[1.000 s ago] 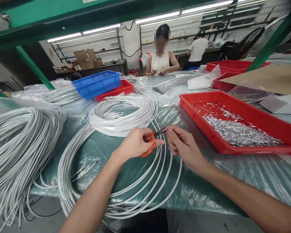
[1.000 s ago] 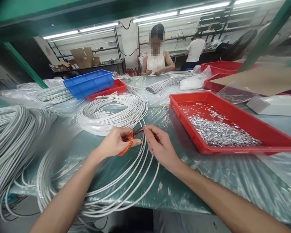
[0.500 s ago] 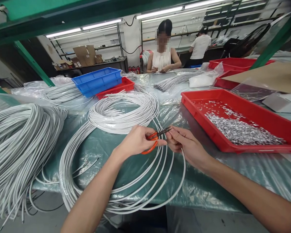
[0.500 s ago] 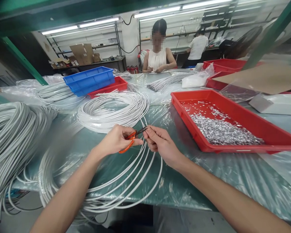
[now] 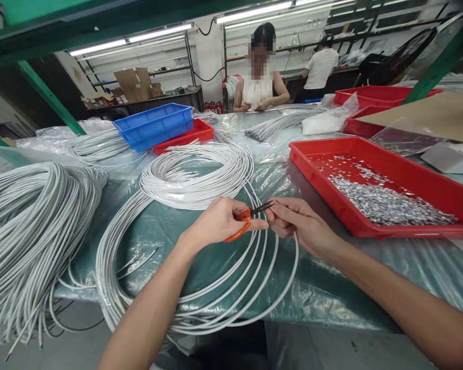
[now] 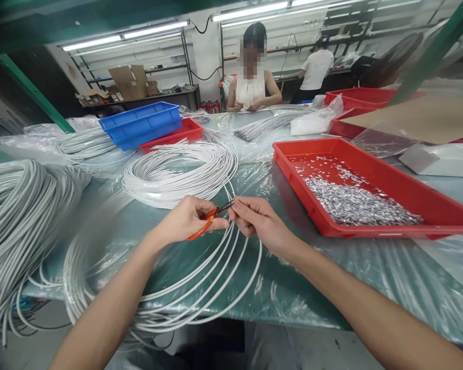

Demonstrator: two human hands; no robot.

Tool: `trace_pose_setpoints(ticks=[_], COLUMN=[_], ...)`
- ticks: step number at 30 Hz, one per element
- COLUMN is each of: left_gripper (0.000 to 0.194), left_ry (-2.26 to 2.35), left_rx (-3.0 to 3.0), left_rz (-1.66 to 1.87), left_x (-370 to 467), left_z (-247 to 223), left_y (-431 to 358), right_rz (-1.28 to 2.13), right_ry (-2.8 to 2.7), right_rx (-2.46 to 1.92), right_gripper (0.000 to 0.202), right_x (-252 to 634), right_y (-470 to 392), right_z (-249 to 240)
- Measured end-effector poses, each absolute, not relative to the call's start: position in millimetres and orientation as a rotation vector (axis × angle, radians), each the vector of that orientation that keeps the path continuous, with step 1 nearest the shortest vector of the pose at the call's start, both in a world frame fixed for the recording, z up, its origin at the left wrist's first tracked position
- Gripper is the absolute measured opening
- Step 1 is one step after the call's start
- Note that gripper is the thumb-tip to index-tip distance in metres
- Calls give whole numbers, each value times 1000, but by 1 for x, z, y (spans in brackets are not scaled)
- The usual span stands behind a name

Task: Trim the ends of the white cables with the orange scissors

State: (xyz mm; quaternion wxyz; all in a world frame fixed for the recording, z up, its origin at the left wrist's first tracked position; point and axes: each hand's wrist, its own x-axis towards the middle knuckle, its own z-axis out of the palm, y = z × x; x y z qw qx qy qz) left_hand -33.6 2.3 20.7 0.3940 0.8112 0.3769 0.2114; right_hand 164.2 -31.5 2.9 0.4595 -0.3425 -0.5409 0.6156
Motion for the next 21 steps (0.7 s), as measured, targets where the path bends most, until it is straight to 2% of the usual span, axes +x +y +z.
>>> trace_pose_setpoints(ticks=[15, 21], left_gripper=[55, 55], left_ry=[988, 969], left_rx=[2066, 2008], left_rz=[549, 523], left_x=[-33, -33], left_z=[19, 18], left_y=[4, 5], right_rz=[1435, 1296], right_ry=[-1337, -1401], right_rx=[-911, -918], right_gripper=[36, 35], right_x=[164, 163], right_y=[-29, -30], right_z=[3, 3])
